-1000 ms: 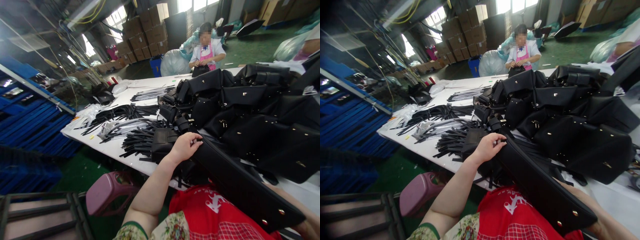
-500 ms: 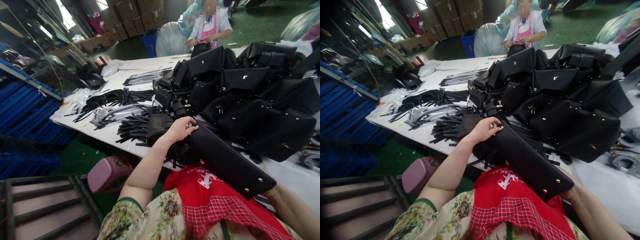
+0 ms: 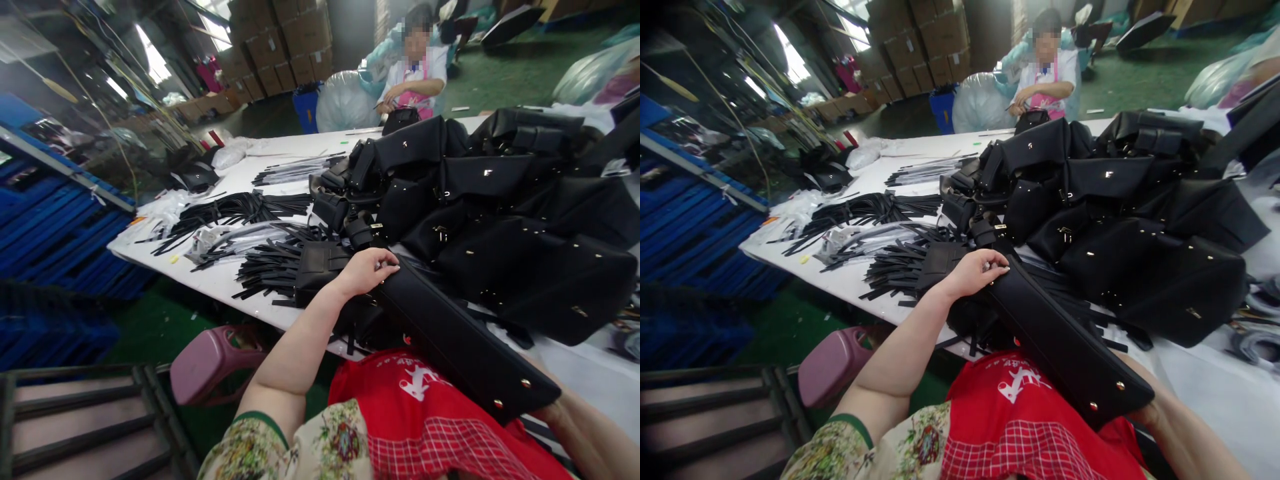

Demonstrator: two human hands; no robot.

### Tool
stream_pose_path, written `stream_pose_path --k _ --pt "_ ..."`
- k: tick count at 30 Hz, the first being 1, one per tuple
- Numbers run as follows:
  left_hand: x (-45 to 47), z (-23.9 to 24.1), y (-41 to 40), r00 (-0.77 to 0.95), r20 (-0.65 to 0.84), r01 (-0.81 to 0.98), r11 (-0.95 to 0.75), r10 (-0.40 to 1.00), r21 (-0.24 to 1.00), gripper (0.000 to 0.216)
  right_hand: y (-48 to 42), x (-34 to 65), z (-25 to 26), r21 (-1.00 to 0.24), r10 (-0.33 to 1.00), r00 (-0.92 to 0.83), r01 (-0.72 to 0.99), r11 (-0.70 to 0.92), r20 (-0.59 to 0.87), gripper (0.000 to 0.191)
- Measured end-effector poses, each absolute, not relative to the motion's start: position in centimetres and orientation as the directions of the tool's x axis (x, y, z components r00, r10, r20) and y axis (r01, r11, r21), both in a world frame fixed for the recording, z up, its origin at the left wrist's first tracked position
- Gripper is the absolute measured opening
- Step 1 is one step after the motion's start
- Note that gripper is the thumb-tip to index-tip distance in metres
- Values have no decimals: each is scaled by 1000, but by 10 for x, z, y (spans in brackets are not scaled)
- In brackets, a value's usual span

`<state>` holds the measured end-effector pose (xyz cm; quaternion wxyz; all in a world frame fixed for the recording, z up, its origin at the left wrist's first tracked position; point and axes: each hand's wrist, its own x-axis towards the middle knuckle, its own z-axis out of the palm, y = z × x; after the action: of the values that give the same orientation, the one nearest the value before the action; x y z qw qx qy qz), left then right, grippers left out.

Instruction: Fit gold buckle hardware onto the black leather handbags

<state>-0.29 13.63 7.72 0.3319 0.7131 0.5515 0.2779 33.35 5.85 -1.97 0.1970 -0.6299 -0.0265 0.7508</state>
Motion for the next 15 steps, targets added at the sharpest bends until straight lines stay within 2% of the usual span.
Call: stream_pose_path --k 7,10,12,15 --pt "-4 81 141 252 -7 612 -154 968 776 15 62 322 -7 -298 343 -183 -235 -925 -921 10" --pt "-4 79 141 233 -33 550 -104 972 828 14 61 320 -7 -300 346 -210 -220 -928 -915 7" --pt "-4 78 139 226 -84 396 -12 971 918 18 61 324 -12 -305 350 -218 -214 -928 -911 6" --pt "-5 79 135 238 -145 26 143 960 989 27 61 335 -32 -333 377 -241 -206 -920 -894 3"
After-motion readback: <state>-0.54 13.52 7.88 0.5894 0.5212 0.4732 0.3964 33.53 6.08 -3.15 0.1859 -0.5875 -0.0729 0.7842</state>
